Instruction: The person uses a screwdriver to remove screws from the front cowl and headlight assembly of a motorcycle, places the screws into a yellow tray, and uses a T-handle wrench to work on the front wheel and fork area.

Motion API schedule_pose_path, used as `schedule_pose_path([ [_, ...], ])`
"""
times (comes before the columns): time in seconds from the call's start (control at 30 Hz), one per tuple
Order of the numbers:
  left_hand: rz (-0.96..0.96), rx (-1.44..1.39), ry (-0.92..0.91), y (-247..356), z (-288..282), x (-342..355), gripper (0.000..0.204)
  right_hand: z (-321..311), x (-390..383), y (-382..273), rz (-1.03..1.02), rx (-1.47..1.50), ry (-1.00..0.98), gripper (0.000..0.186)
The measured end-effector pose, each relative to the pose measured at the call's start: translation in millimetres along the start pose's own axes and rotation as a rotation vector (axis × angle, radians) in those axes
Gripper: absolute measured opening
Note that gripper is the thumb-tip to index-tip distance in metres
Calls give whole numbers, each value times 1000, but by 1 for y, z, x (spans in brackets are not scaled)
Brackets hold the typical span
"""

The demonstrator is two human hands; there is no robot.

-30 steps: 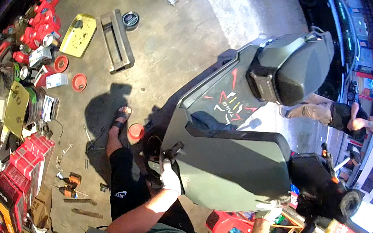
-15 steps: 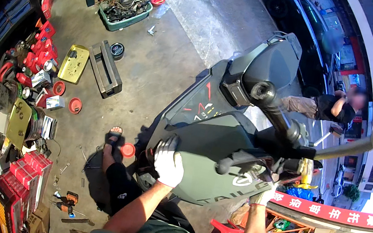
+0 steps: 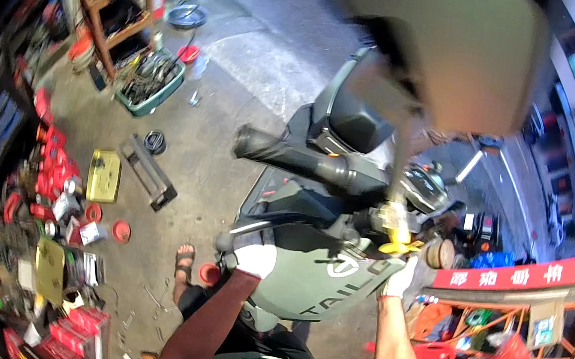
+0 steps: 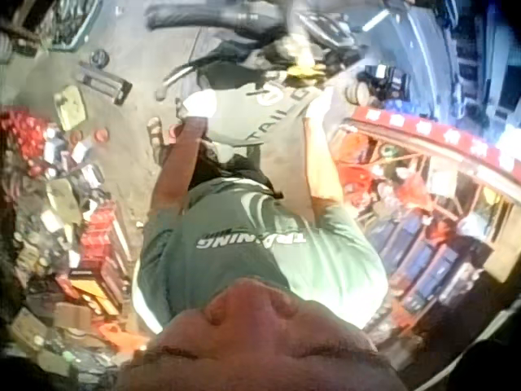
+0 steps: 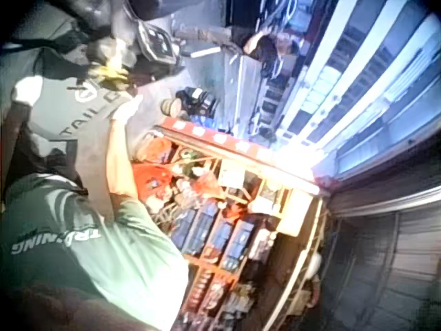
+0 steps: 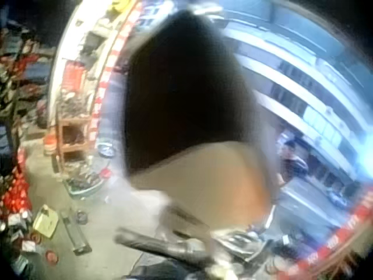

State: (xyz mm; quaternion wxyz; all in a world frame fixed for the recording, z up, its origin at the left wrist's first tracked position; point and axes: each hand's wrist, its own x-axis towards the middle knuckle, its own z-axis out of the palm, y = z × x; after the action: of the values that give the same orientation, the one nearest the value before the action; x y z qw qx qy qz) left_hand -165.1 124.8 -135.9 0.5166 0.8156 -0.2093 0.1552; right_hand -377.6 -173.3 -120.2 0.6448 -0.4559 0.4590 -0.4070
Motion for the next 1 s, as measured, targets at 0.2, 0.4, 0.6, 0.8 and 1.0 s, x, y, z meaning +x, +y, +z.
schedule_pose_path([
  [0.2,-637,-1341,-334,13,44,63,43,36,-21,-36,-585,-735,-155,27],
  [0.4,-239,-393,-466,-2,29,50,27,46,-28,-36,-484,-859,124,29],
  [0.6,-148,175,-656,70,8,60,24,45,-32,-42,-564,-730,158,26],
  [0.8,708,125,-516,128,20,28,38,45,-23,-38,-531,-676,163,22],
  [1.0,905,269,-815,191,59,-2,57,29,-28,-56,-631,-638,207,17],
])
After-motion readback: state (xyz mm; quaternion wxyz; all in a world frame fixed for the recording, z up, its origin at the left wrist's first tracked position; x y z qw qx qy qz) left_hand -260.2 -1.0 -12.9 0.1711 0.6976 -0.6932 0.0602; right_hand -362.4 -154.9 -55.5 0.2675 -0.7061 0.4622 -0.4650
